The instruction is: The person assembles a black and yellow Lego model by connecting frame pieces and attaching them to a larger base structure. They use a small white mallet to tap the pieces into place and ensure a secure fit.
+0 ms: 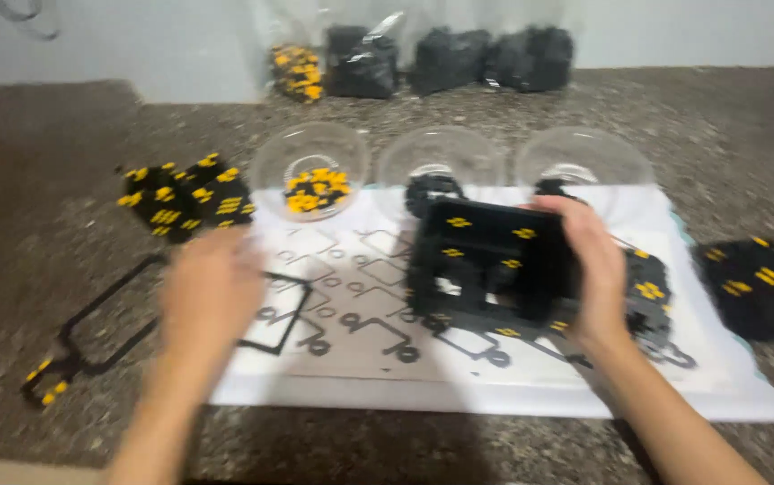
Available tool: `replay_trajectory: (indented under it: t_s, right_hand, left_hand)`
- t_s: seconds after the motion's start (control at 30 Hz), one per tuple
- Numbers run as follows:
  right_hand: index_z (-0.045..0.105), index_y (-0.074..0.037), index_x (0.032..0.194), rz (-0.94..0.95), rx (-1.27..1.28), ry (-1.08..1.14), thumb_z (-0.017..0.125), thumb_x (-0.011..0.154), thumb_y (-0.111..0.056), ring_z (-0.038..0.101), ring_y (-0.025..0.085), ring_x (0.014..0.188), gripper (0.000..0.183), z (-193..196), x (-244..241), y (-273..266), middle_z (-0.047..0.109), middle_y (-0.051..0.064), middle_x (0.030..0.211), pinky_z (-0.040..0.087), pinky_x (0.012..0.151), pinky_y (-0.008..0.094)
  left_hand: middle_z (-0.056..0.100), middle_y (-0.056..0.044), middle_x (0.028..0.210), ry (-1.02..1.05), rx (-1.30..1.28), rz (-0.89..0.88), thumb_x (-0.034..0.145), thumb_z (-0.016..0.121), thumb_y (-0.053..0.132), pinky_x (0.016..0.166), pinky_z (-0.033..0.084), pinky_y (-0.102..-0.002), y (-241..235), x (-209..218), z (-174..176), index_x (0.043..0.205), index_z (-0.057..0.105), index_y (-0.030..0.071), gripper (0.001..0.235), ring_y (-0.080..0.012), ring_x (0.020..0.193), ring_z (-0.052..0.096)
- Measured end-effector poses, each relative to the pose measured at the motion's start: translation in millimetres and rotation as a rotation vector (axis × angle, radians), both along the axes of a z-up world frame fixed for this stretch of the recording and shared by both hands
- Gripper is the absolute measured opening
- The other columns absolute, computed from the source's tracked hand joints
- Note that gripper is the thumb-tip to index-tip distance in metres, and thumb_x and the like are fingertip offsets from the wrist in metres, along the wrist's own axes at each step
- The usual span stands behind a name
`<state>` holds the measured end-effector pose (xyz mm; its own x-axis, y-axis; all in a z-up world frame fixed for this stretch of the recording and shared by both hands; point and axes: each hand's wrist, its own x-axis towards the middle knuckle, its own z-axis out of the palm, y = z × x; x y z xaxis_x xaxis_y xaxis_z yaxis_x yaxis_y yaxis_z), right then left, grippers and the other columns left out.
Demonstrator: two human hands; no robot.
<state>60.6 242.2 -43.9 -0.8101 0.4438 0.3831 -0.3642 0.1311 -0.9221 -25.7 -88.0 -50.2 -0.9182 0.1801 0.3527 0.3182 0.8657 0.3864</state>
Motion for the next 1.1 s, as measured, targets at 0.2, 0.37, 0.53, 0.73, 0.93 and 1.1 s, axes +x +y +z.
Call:
replay_trajectory:
  t_s: [0.2,0.37,0.53,0.73,0.93,1.1]
  right_hand:
    - [0.065,-0.008,0.1,-0.018,0.077,0.025,0.043,0.094,-0.03,0.057,0.014,0.104,0.031,4.2,1.2,3.2,0.066,0.004,0.104,0.038,0.097,0.026]
    - [0.065,-0.009,0.097,0.064,-0.058,0.021,0.05,0.092,-0.026,0.058,0.013,0.103,0.023,8.4,5.9,3.2,0.065,0.002,0.104,0.04,0.094,0.025]
    - [0.065,-0.014,0.098,0.015,0.016,-0.035,0.046,0.093,-0.028,0.056,0.011,0.104,0.024,1.1,2.5,5.1,0.063,-0.003,0.105,0.037,0.095,0.025]
    - [0.063,-0.011,0.096,-0.136,-0.057,0.07,0.047,0.093,-0.029,0.057,0.014,0.1,0.024,3.2,13.1,-19.4,0.064,0.002,0.101,0.041,0.092,0.026]
    - [0.06,-0.01,0.093,-0.197,-0.162,0.073,0.048,0.094,-0.024,0.056,0.013,0.099,0.019,-1.5,17.9,-46.4,0.062,0.001,0.098,0.04,0.093,0.027]
    - [0.058,-0.011,0.083,-0.105,-0.171,0.052,0.047,0.093,-0.035,0.055,0.014,0.104,0.028,-3.3,22.0,-48.6,0.062,0.004,0.107,0.039,0.089,0.027]
  left_hand:
    - [0.065,-0.014,0.108,-0.079,-0.631,0.301,0.085,0.05,0.033,0.08,0.053,-0.047,-62.6,-12.0,-42.0,0.121,0.055,0.015,0.041,-0.0353,0.1,0.064]
    - [0.067,-0.017,0.099,0.011,-0.645,0.269,0.081,0.058,0.026,0.079,0.054,-0.047,-77.8,-27.0,-54.8,0.115,0.058,0.009,0.037,-0.0379,0.092,0.066]
    - [0.056,-0.032,0.11,-0.225,-0.287,0.275,0.092,0.05,0.014,0.08,0.044,-0.061,-84.3,-33.9,-48.8,0.125,0.055,0.004,0.035,-0.0553,0.095,0.057]
    - [0.049,-0.025,0.124,-0.093,-0.138,0.322,0.098,0.045,0.013,0.079,0.044,-0.06,-49.8,17.0,8.2,0.124,0.057,0.005,0.029,-0.0513,0.095,0.057]
    - [0.072,0.003,0.078,-0.295,0.351,0.122,0.095,0.044,0.03,0.057,0.041,-0.03,12.8,101.4,31.6,0.118,0.061,0.02,0.031,-0.0171,0.053,0.053]
    - [0.067,0.009,0.088,-0.467,0.215,-0.082,0.089,0.034,0.037,0.08,0.044,-0.027,72.0,143.4,47.0,0.111,0.06,0.033,0.035,-0.0125,0.082,0.062]
